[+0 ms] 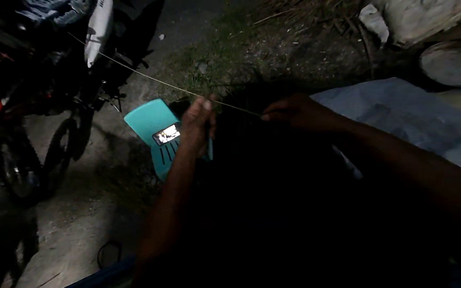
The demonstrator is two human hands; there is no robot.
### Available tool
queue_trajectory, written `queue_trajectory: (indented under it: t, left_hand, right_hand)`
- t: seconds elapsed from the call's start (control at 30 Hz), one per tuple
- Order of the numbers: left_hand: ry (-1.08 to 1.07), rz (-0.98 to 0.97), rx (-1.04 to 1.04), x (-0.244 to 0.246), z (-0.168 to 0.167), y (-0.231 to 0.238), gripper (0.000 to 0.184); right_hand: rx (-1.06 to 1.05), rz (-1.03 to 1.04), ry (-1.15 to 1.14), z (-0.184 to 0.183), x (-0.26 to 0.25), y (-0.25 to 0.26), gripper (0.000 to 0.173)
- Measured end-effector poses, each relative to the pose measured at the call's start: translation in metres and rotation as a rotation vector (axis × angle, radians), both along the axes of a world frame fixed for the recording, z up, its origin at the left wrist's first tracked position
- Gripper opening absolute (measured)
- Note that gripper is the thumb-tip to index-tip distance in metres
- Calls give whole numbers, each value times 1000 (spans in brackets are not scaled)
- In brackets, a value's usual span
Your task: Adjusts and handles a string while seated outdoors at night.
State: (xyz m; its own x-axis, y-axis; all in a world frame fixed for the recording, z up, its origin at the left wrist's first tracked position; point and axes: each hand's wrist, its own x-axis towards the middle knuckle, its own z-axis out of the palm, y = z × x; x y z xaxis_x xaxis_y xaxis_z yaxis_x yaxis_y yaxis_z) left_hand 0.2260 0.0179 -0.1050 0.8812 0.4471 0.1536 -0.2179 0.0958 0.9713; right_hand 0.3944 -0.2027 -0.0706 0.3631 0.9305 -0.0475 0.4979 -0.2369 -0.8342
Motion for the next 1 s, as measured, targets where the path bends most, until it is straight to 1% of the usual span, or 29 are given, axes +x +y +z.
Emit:
queue_trajectory:
  t: [0.07, 0.1, 0.2, 0.27, 0.33, 0.43, 0.5, 0.57, 0.63, 0.7, 0.77, 0.8, 0.9, 0.97, 1.0]
  left_hand:
    - [46, -39, 7, 4, -2, -9, 25]
    - [44, -31, 11, 6, -2, -3, 24]
    - [-34, 84, 18, 3, 4, 29, 24]
    - [-77, 140, -5, 0, 8, 37, 23]
    - [-62, 86, -3, 3, 5, 25, 21]
    - [41, -37, 15, 12, -4, -2, 26]
    - [55, -29, 29, 13, -4, 2, 25]
    - [2, 26, 20, 9, -2, 18, 23]
    - [-40, 54, -7, 6, 0, 24, 22]
    - [-22, 20, -8, 7, -2, 13, 21]
    - [21, -29, -6, 8, -5, 3, 24]
    - [22, -22, -6, 6, -3, 5, 23]
    - [-62, 115, 3, -8, 7, 40, 22]
    - [-147, 232, -44, -22, 15, 64, 23]
    - [-190, 261, -77, -26, 18, 69, 23]
  right_hand:
    - [-24, 35, 2, 0, 2, 4, 26]
    - [-30, 56, -24, 0, 4, 4, 27]
    - [-31, 73, -83, -3, 15, 0, 26]
    - [-19, 54, -79, -3, 20, -2, 25]
    - [-14, 38, -41, -2, 19, -1, 25]
    - [1, 66, 19, -2, 14, 4, 26]
    - [-6, 112, 5, -3, 13, 4, 27]
    - [-31, 124, -36, -1, 13, 2, 28]
    - [-47, 106, -41, 2, 12, 0, 28]
    - [-49, 103, -35, 3, 11, 0, 28]
    - [-25, 135, -71, 1, 11, 0, 28]
    - [-16, 152, -91, 0, 12, -1, 28]
    - [-44, 167, -100, 2, 14, -9, 28]
    - [-85, 146, -82, 5, 15, -15, 29]
    - [-93, 144, -80, 5, 16, -17, 29]
